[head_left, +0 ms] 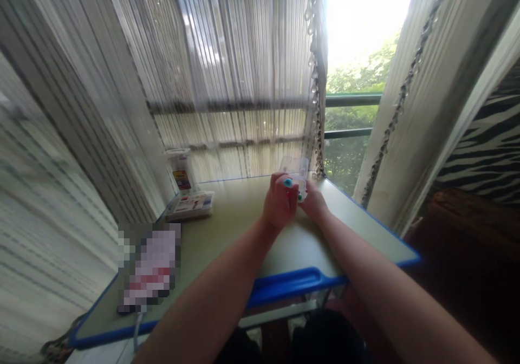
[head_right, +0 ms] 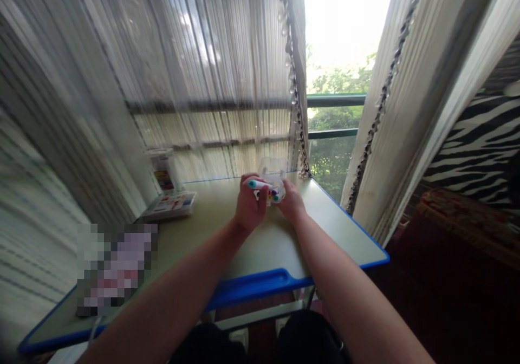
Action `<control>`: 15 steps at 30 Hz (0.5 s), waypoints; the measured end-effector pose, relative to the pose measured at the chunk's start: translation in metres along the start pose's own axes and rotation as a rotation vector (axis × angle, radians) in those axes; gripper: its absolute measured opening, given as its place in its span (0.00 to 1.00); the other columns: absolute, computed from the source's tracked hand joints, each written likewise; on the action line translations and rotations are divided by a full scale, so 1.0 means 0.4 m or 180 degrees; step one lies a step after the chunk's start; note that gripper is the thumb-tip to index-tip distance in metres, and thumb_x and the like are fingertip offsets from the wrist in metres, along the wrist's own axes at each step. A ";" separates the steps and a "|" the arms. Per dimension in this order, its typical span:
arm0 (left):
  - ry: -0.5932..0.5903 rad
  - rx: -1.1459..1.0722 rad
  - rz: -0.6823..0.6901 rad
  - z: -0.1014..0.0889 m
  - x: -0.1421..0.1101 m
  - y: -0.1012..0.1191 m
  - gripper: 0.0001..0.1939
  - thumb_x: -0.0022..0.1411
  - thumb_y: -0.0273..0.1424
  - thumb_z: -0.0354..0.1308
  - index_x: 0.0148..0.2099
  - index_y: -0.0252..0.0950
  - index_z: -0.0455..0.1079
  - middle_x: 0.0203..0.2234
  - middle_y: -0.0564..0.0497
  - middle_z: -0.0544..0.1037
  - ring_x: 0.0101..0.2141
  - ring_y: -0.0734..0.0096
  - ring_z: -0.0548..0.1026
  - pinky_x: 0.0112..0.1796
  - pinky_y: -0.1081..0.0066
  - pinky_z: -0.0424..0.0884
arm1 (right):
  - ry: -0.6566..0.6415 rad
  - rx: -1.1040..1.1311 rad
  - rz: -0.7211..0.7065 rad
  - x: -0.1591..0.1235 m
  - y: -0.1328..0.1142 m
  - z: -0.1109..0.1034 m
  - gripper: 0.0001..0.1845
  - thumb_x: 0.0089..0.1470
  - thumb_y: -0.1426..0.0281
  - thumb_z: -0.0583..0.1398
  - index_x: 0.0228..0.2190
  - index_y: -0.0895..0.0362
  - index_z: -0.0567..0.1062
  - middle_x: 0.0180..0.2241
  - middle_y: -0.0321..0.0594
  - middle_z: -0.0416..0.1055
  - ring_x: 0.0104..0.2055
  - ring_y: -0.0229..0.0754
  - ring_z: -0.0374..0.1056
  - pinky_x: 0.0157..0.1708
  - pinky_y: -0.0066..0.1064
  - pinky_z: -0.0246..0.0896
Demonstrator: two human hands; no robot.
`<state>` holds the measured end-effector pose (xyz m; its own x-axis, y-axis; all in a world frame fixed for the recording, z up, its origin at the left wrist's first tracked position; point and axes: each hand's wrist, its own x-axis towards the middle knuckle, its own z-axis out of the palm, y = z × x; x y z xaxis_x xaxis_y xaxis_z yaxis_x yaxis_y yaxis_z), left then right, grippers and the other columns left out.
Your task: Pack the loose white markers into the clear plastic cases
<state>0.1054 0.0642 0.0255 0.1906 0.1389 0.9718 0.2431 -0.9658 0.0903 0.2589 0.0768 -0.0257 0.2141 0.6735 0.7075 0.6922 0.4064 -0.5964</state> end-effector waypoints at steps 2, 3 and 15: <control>-0.0251 0.0024 -0.0004 0.001 0.001 0.004 0.08 0.66 0.33 0.44 0.46 0.37 0.55 0.41 0.43 0.68 0.43 0.64 0.70 0.42 0.60 0.72 | 0.0019 -0.0057 0.0013 0.000 -0.006 -0.002 0.25 0.43 0.65 0.60 0.46 0.57 0.70 0.42 0.48 0.73 0.41 0.50 0.69 0.41 0.41 0.66; -0.0377 0.0038 -0.0055 0.002 0.001 0.003 0.08 0.66 0.32 0.45 0.47 0.37 0.56 0.40 0.43 0.69 0.42 0.65 0.71 0.41 0.61 0.72 | 0.0029 -0.0069 0.0005 0.000 -0.008 -0.003 0.25 0.44 0.66 0.60 0.46 0.58 0.70 0.42 0.49 0.72 0.42 0.50 0.69 0.42 0.41 0.65; -0.0895 0.0685 -0.0124 0.008 -0.011 -0.035 0.13 0.59 0.30 0.54 0.47 0.37 0.65 0.38 0.47 0.77 0.43 0.63 0.73 0.46 0.61 0.67 | 0.0040 -0.0065 -0.0090 0.002 0.001 0.001 0.24 0.42 0.67 0.61 0.44 0.56 0.69 0.41 0.47 0.72 0.40 0.49 0.69 0.43 0.43 0.65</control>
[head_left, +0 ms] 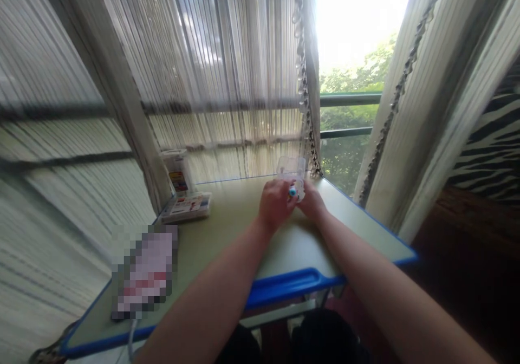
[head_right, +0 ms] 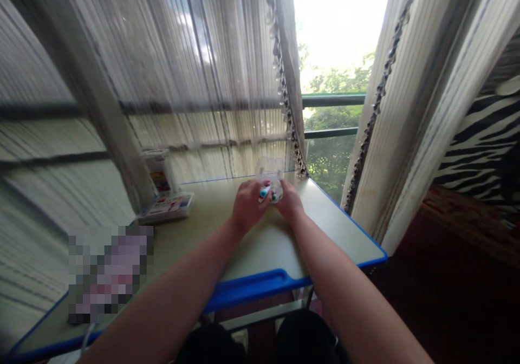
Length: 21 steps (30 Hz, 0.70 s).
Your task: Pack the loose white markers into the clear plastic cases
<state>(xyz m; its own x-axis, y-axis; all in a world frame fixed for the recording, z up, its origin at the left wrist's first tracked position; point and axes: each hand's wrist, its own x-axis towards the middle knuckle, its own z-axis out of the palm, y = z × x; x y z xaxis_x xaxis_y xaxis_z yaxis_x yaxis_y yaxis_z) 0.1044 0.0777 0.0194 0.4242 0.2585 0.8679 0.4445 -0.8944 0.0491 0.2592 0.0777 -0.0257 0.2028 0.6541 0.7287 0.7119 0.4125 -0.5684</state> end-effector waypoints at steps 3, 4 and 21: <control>0.0026 -0.0034 -0.0025 -0.004 0.002 0.000 0.19 0.60 0.30 0.54 0.53 0.36 0.62 0.39 0.47 0.78 0.45 0.63 0.73 0.48 0.61 0.66 | -0.0005 -0.0002 -0.0055 0.002 0.003 0.000 0.23 0.42 0.66 0.61 0.43 0.56 0.69 0.40 0.48 0.72 0.40 0.49 0.69 0.43 0.44 0.65; 0.0029 -0.0044 -0.0052 -0.005 0.002 0.001 0.21 0.60 0.31 0.54 0.56 0.36 0.60 0.40 0.47 0.78 0.46 0.62 0.73 0.48 0.61 0.66 | 0.0001 -0.0003 -0.0070 0.002 0.004 0.000 0.23 0.42 0.66 0.61 0.43 0.57 0.69 0.40 0.48 0.72 0.41 0.50 0.69 0.43 0.44 0.65; 0.0008 0.0366 -0.0248 -0.008 0.007 0.005 0.17 0.59 0.34 0.53 0.50 0.34 0.62 0.43 0.41 0.73 0.46 0.56 0.69 0.48 0.57 0.66 | 0.0083 0.0008 -0.0051 0.004 0.008 0.002 0.26 0.42 0.67 0.61 0.46 0.55 0.69 0.44 0.47 0.71 0.44 0.50 0.67 0.45 0.43 0.64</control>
<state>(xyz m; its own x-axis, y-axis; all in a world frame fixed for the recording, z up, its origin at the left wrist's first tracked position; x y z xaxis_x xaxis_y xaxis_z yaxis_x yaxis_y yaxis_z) 0.1038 0.0756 0.0236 0.3829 0.3244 0.8649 0.5637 -0.8238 0.0595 0.2613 0.0804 -0.0265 0.2087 0.6306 0.7475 0.7136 0.4245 -0.5574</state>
